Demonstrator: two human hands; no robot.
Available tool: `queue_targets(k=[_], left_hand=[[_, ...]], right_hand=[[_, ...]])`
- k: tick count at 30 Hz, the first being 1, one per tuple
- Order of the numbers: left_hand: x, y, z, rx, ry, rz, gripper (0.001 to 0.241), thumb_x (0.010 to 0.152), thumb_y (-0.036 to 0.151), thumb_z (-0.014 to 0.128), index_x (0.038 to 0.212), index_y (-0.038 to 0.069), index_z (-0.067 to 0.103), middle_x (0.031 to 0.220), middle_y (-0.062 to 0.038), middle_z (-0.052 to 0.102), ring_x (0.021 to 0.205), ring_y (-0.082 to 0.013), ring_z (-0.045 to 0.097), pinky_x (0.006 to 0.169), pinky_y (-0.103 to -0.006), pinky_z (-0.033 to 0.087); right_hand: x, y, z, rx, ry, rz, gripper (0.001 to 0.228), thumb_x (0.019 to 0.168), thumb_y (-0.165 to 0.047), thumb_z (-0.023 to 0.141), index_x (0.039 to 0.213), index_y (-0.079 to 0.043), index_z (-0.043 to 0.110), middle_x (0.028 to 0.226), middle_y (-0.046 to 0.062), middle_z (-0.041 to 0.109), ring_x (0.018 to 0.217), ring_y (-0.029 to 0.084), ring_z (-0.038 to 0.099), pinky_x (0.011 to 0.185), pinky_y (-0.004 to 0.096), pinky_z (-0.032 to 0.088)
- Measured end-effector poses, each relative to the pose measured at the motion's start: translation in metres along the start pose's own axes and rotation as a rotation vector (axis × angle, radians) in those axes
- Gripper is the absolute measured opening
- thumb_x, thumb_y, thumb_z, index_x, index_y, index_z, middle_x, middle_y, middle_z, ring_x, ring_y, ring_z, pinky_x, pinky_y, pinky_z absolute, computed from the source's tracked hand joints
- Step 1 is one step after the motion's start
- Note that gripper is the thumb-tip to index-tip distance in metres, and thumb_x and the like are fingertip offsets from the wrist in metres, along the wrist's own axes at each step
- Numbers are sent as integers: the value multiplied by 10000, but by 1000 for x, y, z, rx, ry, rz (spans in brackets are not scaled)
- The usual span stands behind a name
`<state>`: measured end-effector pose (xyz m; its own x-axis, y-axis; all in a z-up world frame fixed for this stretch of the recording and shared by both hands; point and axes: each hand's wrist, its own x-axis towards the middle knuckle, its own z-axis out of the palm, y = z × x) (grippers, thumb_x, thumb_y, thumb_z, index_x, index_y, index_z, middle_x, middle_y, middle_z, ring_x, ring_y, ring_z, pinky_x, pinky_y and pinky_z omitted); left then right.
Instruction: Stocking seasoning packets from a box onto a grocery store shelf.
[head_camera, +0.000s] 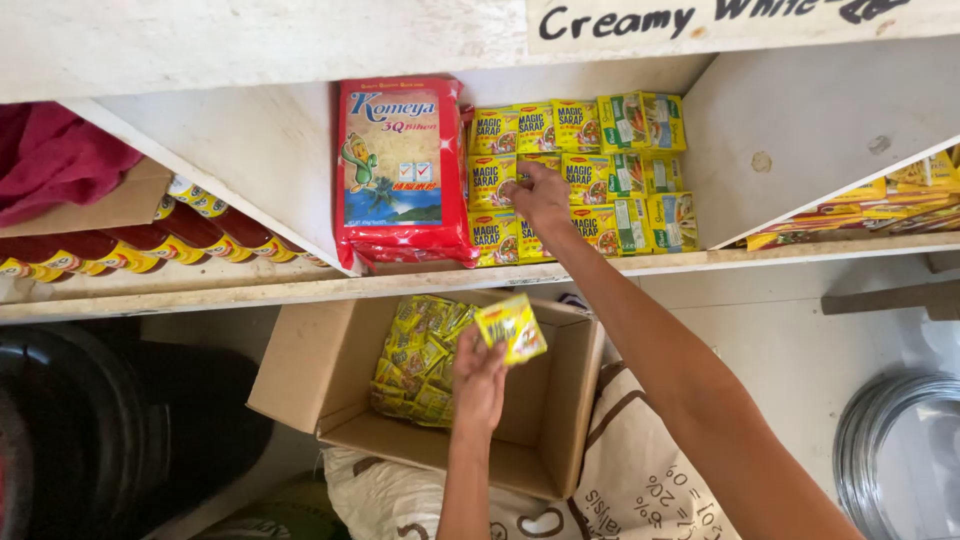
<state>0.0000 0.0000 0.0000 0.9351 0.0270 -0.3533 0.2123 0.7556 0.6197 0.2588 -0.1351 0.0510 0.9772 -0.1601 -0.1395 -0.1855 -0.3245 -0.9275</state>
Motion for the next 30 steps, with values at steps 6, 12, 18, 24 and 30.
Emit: queue_targets(k=[6, 12, 18, 24, 30], left_hand=[[64, 25, 77, 144, -68, 209, 440, 954, -32, 634, 1368, 22, 495, 1264, -107, 663, 1130, -171, 647, 932, -348, 576], [95, 9, 83, 9, -112, 232, 512, 945, -66, 630, 1429, 23, 488, 1358, -94, 630, 1174, -165, 630, 971, -323, 553], [102, 7, 102, 12, -147, 282, 465, 978, -88, 581, 1427, -3, 495, 1337, -124, 637, 1163, -175, 634, 984, -354, 560], [94, 31, 122, 670, -14, 471, 483, 977, -64, 515, 1452, 5, 464, 1309, -147, 667, 1189, -237, 655, 1018, -365, 525], [108, 39, 115, 1548, -105, 905, 604, 876, -18, 615, 1457, -32, 450, 1556, -251, 430, 1447, -420, 410, 1217, -515, 341]], right_hand=[[-4, -10, -12, 2, -88, -17, 405, 850, -133, 771, 1249, -78, 722, 771, 39, 713, 593, 86, 611, 540, 287, 508], [-32, -11, -49, 24, 58, -202, 293, 1008, -204, 708, 1256, -51, 730, 897, 67, 724, 702, 95, 583, 644, 254, 507], [-79, 8, -93, 132, -340, -177, 496, 895, -82, 736, 1374, -67, 607, 872, -2, 689, 768, 53, 615, 661, 215, 527], [-51, 22, -90, 327, -72, -23, 350, 915, 22, 716, 1257, -49, 699, 857, 47, 686, 666, 90, 546, 543, 227, 430], [-1, 41, -66, 332, 120, -77, 347, 853, 48, 723, 1195, -10, 699, 916, 44, 753, 776, 80, 682, 685, 224, 567]])
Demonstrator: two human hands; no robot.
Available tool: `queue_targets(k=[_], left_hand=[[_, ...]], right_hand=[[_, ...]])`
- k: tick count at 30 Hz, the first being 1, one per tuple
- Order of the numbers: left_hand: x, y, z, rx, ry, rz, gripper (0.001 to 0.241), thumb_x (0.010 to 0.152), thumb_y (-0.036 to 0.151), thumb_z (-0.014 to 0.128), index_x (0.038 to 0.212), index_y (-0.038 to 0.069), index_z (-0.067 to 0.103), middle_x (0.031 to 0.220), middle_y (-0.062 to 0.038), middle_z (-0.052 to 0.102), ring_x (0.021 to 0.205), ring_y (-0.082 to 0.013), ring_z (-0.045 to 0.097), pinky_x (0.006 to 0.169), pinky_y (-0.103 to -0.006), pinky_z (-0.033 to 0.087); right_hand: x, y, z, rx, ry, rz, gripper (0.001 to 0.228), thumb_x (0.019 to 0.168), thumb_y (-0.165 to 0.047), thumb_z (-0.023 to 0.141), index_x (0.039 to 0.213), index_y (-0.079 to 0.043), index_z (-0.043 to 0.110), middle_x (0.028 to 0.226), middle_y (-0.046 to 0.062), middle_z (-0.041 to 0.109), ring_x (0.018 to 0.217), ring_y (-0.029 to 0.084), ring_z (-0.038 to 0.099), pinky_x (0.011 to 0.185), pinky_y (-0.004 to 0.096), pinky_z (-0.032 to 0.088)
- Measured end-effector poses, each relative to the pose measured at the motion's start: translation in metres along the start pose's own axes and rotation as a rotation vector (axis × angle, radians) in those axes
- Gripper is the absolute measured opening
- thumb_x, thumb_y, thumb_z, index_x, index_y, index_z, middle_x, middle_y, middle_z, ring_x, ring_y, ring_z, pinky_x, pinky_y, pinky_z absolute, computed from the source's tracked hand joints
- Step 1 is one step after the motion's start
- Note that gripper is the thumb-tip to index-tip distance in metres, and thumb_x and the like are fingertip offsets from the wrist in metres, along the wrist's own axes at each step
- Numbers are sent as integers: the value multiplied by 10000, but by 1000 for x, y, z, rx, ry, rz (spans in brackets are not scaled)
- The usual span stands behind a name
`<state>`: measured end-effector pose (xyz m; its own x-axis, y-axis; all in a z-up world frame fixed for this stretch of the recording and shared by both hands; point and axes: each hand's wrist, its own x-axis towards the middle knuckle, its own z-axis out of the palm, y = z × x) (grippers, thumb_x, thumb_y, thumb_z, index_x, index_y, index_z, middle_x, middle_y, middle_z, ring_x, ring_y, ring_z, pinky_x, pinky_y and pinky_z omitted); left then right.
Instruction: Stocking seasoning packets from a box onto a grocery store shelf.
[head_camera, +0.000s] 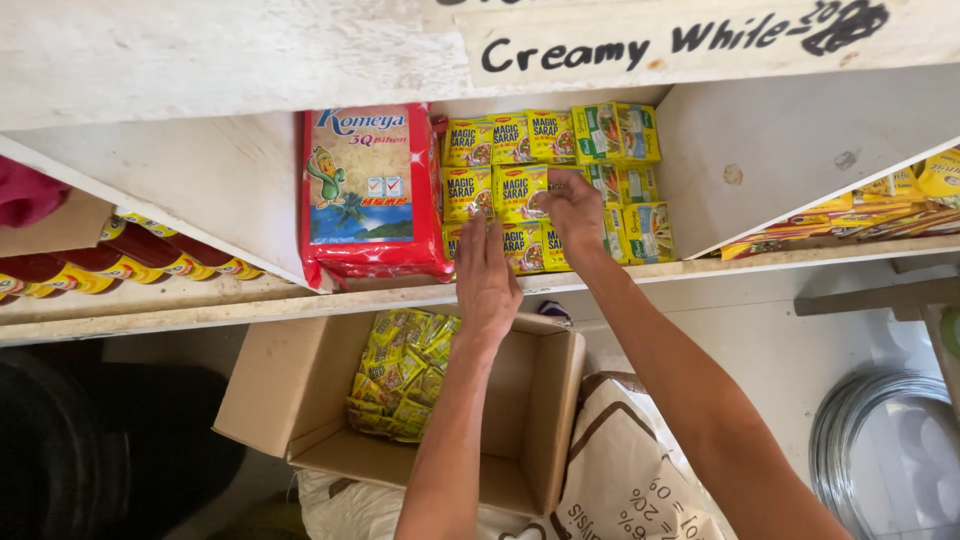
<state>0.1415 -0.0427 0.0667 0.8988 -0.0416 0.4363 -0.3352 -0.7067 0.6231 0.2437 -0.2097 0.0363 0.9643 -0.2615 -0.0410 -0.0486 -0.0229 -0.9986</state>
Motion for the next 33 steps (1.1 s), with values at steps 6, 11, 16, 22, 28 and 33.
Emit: queue_targets(k=[6, 11, 16, 22, 28, 33], left_hand=[[8, -19, 16, 136, -94, -16, 677, 921, 219, 669, 1489, -40, 409, 1643, -266, 246, 1533, -435, 225, 1206, -612, 249], [10, -21, 19, 203, -165, -58, 711, 938, 321, 656, 1512, -10, 400, 1657, -228, 234, 1533, -406, 236, 1189, -620, 227], [13, -17, 18, 208, -175, -59, 741, 951, 375, 652, 1528, -6, 388, 1662, -222, 232, 1532, -402, 243, 1184, -620, 230], [7, -6, 11, 202, -138, -60, 749, 943, 374, 674, 1532, 10, 388, 1655, -216, 241, 1526, -421, 245, 1195, -621, 236], [-9, 6, -3, 136, -157, -55, 749, 949, 335, 684, 1525, 10, 334, 1653, -246, 229, 1535, -442, 228, 1221, -594, 222], [-17, 17, -14, 49, -195, -51, 779, 925, 286, 687, 1553, 4, 322, 1646, -250, 233, 1531, -442, 218, 1215, -591, 213]], right_hand=[[1, -18, 10, -335, 44, -107, 323, 825, -42, 786, 1140, -43, 715, 865, 50, 742, 726, 105, 672, 647, 292, 561], [-17, -42, 10, -715, 111, -472, 382, 809, -70, 790, 1180, -86, 701, 989, 102, 694, 855, 247, 673, 772, 369, 570], [-32, -58, 15, -910, -96, -758, 328, 880, -57, 715, 1202, -116, 725, 1196, 48, 688, 1173, 290, 617, 1045, 444, 470], [-13, -61, 39, -995, -286, -772, 485, 1041, -362, 556, 1444, -95, 593, 1442, 124, 581, 1402, 422, 432, 1089, 563, 316], [0, -60, 58, -1206, -384, -606, 560, 1054, -484, 424, 1466, -118, 523, 1545, 90, 478, 1447, 468, 303, 1085, 646, 250], [-2, -69, 58, -1243, -385, -615, 534, 1041, -463, 461, 1447, -126, 546, 1533, 84, 489, 1441, 454, 316, 1071, 658, 261]])
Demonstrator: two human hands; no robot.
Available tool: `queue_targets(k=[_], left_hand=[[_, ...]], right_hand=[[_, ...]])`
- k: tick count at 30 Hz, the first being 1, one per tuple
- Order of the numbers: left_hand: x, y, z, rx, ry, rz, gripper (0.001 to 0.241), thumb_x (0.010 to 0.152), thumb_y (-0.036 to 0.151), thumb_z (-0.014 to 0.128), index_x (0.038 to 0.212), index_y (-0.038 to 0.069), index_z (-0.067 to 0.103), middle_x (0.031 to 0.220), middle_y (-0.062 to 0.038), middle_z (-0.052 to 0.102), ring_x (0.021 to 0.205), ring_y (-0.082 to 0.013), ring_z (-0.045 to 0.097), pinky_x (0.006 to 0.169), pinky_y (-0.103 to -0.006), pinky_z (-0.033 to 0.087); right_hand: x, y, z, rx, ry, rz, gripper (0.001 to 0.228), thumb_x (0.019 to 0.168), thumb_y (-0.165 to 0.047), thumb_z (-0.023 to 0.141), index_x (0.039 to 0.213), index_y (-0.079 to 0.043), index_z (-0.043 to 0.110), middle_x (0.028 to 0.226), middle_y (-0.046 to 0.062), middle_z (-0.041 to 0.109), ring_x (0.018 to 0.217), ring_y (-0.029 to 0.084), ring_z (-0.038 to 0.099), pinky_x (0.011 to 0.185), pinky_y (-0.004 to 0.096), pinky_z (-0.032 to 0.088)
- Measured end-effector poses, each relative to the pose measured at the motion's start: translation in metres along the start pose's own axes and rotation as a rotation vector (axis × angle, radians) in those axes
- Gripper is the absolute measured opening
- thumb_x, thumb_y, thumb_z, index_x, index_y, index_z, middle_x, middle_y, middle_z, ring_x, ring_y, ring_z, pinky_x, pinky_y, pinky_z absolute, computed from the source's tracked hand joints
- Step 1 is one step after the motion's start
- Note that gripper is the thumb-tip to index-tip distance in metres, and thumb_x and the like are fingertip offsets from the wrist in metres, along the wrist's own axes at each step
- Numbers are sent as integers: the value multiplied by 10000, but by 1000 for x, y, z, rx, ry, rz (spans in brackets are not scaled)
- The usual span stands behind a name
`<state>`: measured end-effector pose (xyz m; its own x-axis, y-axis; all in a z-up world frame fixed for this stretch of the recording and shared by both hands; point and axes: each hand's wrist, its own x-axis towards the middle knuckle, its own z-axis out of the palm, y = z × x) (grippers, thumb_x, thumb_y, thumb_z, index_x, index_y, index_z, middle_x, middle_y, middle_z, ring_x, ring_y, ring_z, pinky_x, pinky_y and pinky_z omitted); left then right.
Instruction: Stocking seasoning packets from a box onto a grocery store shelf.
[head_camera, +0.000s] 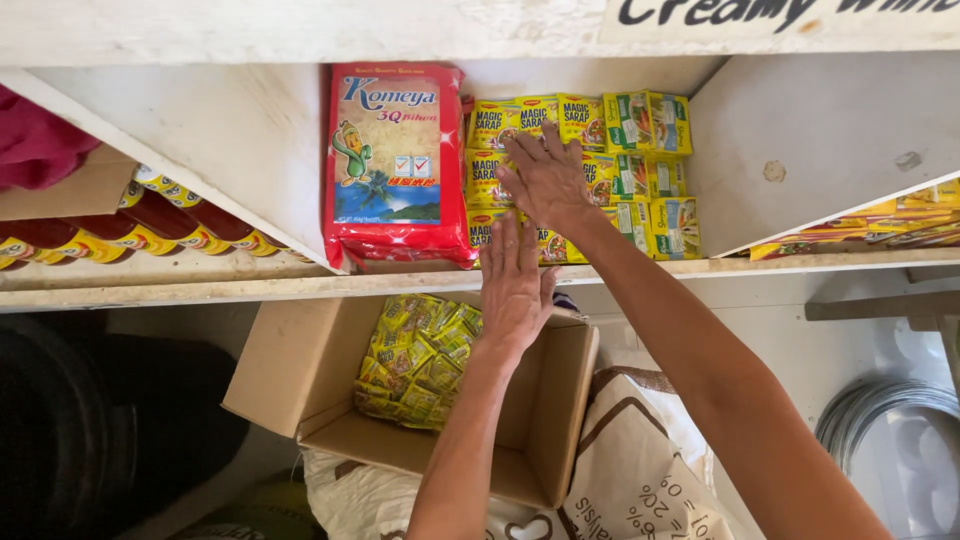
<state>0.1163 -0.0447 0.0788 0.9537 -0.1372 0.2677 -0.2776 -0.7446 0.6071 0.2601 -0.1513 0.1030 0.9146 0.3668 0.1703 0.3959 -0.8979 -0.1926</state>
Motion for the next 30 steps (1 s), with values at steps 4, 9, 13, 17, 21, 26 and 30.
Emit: queue_targets(k=[4, 9, 13, 17, 21, 26, 30], left_hand=[[-25, 10, -14, -15, 43, 41, 733, 958, 283, 680, 1539, 5, 330, 1653, -270, 222, 1539, -449, 216, 1223, -602, 203], [-86, 11, -43, -109, 43, 39, 668, 996, 262, 650, 1568, 69, 364, 1657, -221, 280, 1535, -425, 277, 1237, -592, 239], [-145, -20, -44, -119, 61, -5, 595, 1018, 239, 619, 1553, 81, 411, 1646, -201, 373, 1539, -405, 327, 1248, -588, 240], [-184, -45, -52, -169, 162, -233, 538, 1030, 225, 592, 1524, 62, 455, 1587, -210, 453, 1511, -390, 377, 1252, -513, 279], [-208, -83, -45, -324, 333, -414, 537, 1065, 180, 587, 1543, 12, 406, 1605, -229, 424, 1544, -398, 332, 1264, -475, 270], [-242, -138, -10, -911, 620, -694, 647, 1054, 211, 580, 1600, 27, 286, 1644, -194, 373, 1520, -328, 381, 1238, -417, 310], [-237, -138, -31, -1214, 774, -886, 716, 1016, 303, 642, 1598, 84, 288, 1620, -195, 399, 1466, -351, 376, 1160, -471, 340]], right_hand=[[-23, -3, 2, 32, 132, -47, 520, 1056, -422, 478, 1450, -94, 569, 1507, 125, 522, 1441, 429, 364, 1091, 618, 311], [-88, -25, -20, 234, 302, -152, 369, 1102, -243, 535, 1389, -34, 637, 1443, 204, 590, 1413, 407, 458, 1122, 587, 347], [-154, -46, -27, 345, 276, -190, 279, 1042, -179, 584, 1268, -46, 681, 1395, 164, 625, 1367, 388, 508, 1127, 520, 384], [-206, -69, -6, 492, 175, -96, 216, 992, -118, 664, 1196, -70, 718, 1358, 128, 648, 1331, 356, 543, 1121, 467, 422], [-236, -99, 23, 524, 164, -84, 233, 943, -63, 693, 1171, -104, 721, 1373, 114, 649, 1328, 340, 549, 1120, 442, 441], [-241, -121, 79, 633, 0, 18, 353, 933, -70, 691, 1286, -71, 670, 1363, 158, 631, 1237, 355, 607, 1045, 435, 503], [-247, -115, 187, 786, -205, 374, 448, 870, -117, 711, 1310, -87, 635, 1270, 153, 681, 1106, 266, 692, 874, 367, 592]])
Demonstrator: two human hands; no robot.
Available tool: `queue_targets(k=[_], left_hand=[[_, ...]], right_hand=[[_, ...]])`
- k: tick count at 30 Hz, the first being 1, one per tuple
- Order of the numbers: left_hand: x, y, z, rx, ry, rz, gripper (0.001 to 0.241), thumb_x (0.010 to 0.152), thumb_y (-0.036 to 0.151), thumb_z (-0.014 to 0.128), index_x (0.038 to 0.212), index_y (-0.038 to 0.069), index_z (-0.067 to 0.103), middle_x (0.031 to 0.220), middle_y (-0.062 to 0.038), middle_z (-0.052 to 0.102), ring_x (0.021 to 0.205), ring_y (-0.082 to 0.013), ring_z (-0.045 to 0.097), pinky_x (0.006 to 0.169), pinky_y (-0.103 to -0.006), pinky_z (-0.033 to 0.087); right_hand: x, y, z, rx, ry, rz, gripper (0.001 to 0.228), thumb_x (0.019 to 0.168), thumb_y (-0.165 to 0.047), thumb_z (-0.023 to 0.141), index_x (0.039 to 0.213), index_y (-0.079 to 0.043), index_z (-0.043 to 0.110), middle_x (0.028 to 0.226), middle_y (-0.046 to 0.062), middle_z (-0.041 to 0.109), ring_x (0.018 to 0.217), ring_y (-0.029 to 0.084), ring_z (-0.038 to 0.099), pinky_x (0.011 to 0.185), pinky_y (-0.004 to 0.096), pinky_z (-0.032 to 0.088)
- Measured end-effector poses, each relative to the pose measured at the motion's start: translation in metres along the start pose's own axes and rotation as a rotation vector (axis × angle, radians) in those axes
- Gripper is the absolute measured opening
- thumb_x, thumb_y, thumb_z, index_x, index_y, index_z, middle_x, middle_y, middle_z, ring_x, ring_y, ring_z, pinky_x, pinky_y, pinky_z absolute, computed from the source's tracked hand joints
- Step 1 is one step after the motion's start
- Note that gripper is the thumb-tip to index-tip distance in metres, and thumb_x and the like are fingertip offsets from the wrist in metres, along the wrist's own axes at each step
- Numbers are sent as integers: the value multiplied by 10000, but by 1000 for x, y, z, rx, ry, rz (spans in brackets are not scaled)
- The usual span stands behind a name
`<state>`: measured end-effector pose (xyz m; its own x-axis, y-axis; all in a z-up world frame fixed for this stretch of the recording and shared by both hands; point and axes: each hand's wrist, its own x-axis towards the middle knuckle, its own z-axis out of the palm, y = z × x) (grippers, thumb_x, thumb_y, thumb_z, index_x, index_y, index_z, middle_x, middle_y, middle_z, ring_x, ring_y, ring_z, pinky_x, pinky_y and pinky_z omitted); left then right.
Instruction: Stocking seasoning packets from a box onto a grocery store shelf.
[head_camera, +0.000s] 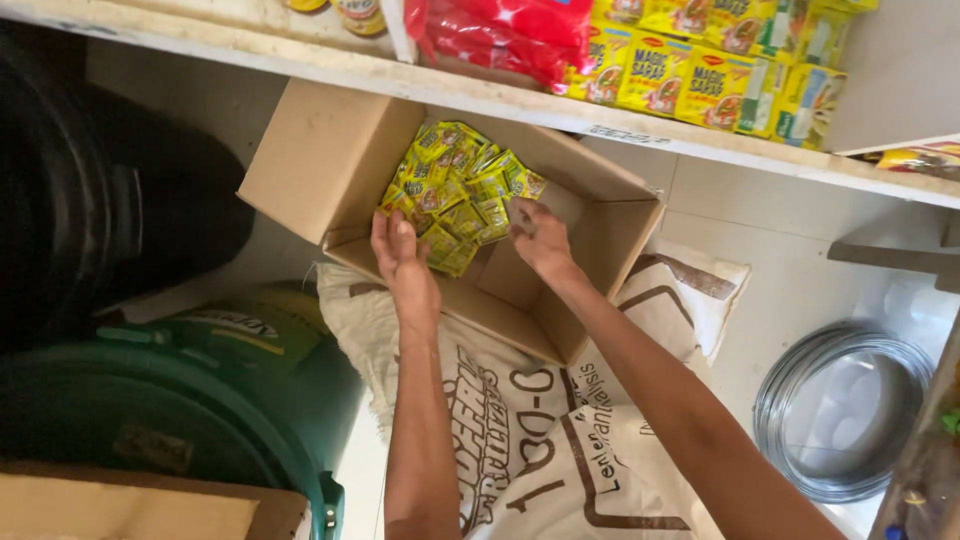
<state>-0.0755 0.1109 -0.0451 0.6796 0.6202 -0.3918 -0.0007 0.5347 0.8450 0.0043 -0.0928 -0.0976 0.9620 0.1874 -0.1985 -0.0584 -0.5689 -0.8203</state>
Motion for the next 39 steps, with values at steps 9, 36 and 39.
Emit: queue_targets(k=[9, 36, 39], left_hand=[[5, 5, -12, -273, -89, -200, 919, 932, 652, 523, 1644, 244, 108, 1732, -50, 139, 1567, -346, 142, 1179, -633, 85], [2, 15, -4, -439, -137, -250, 851, 970, 689, 384, 1654, 227, 176, 1724, -44, 189, 1568, -308, 174, 1177, -617, 82], [1, 13, -6, -456, -158, -250, 835, 980, 685, 388, 1656, 241, 179, 1727, -28, 191, 1570, -294, 173, 1188, -595, 89]], right_hand=[[13, 40, 86, 105, -278, 206, 428, 901, -119, 657, 1328, -122, 636, 1105, 79, 750, 942, 151, 734, 818, 288, 582], [104, -25, 160, 742, -97, 693, 516, 838, -17, 677, 1324, -177, 608, 933, 52, 718, 644, 173, 599, 550, 333, 547], [109, -18, 171, 927, -62, 713, 458, 827, -10, 645, 1280, -74, 659, 933, 82, 707, 711, 213, 689, 568, 341, 556]])
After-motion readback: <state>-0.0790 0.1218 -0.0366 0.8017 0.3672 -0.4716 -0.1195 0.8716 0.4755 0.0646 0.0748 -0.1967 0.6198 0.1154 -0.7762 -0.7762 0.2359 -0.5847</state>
